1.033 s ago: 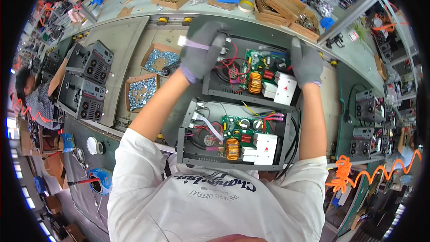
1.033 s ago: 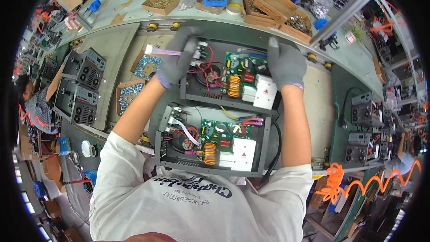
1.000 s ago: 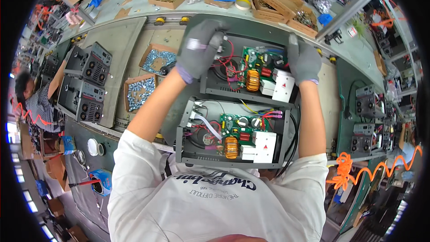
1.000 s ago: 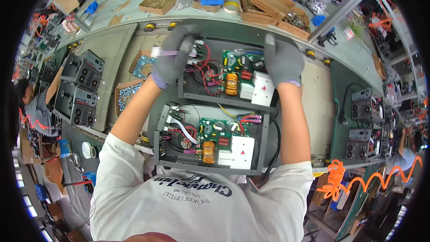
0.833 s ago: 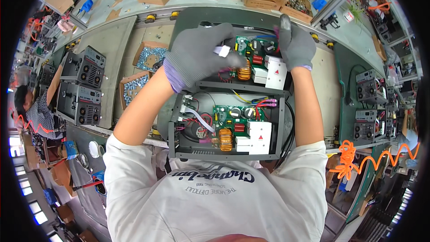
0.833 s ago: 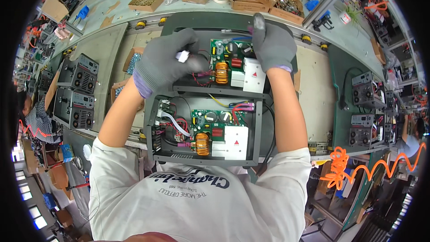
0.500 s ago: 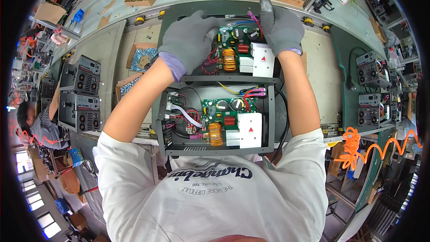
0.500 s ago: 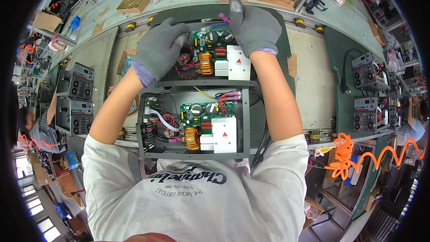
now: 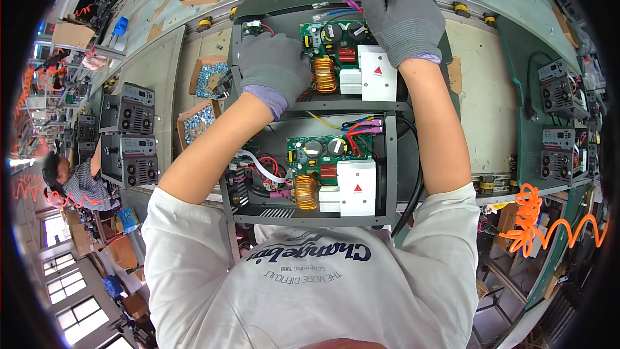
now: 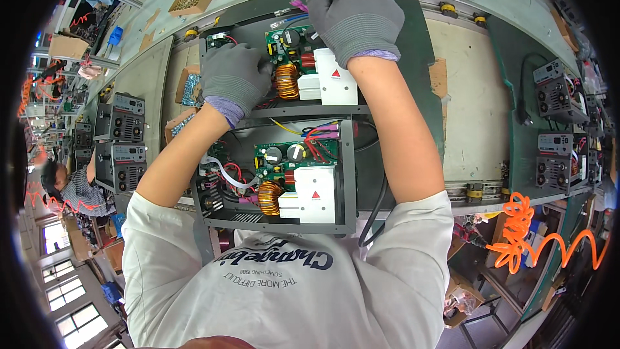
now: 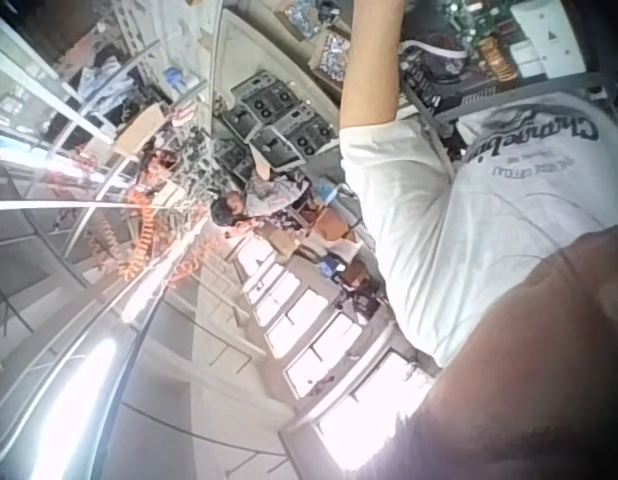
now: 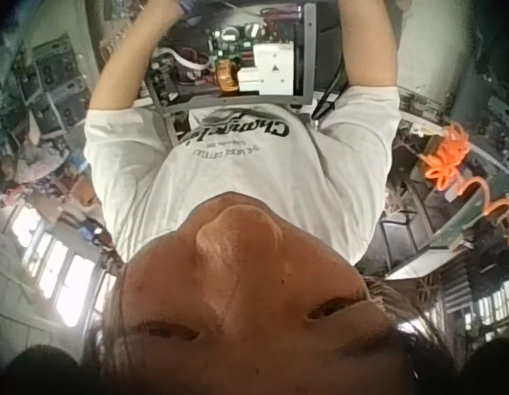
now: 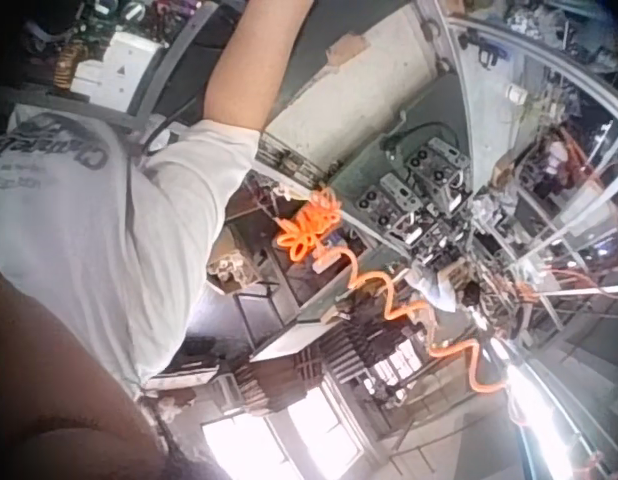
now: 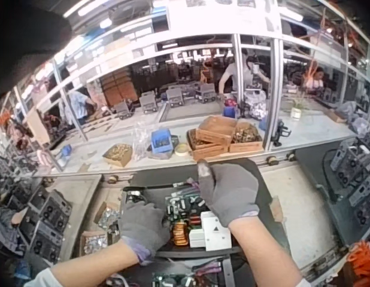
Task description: The person assembles an electronic device, likely a power supply unit, on a workbench. They connect various colored wires to circuit boards and components, secure a metal bracket using a power drill, and organize the internal wiring. The task involves precise manipulation of small electronic parts and tools.
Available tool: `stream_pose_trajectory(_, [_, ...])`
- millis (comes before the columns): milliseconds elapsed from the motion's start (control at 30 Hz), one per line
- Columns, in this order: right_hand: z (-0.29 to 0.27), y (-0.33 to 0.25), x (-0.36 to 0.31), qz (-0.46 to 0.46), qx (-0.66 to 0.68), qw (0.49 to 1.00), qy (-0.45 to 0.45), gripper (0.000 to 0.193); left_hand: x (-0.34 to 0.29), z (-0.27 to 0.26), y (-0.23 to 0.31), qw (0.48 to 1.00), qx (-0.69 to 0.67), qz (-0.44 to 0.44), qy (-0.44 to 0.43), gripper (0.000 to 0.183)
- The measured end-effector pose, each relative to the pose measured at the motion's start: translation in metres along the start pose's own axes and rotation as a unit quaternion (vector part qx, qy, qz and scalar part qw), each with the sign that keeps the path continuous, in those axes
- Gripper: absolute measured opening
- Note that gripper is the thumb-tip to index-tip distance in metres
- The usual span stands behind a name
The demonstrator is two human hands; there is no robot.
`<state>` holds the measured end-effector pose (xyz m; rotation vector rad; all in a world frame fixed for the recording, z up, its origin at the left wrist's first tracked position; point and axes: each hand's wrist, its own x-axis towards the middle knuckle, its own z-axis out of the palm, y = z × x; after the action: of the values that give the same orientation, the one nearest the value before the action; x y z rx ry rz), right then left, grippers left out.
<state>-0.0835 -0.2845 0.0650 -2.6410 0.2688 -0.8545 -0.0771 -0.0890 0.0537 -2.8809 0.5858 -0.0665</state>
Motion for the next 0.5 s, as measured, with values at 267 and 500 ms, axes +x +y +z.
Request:
stream_pose_trajectory(267, [0.010, 0.003, 0.000, 0.016, 0.024, 0.999, -0.024, 0.063, -0.004, 0.015, 0.001, 1.000, 0.018, 0.007, 0.013, 0.027])
stream_pose_trajectory(500, [-0.002, -0.007, -0.001, 0.005, 0.027, 1.000, -0.001, 0.051, -0.005, 0.012, 0.006, 0.999, -0.005, -0.031, 0.041, 0.020])
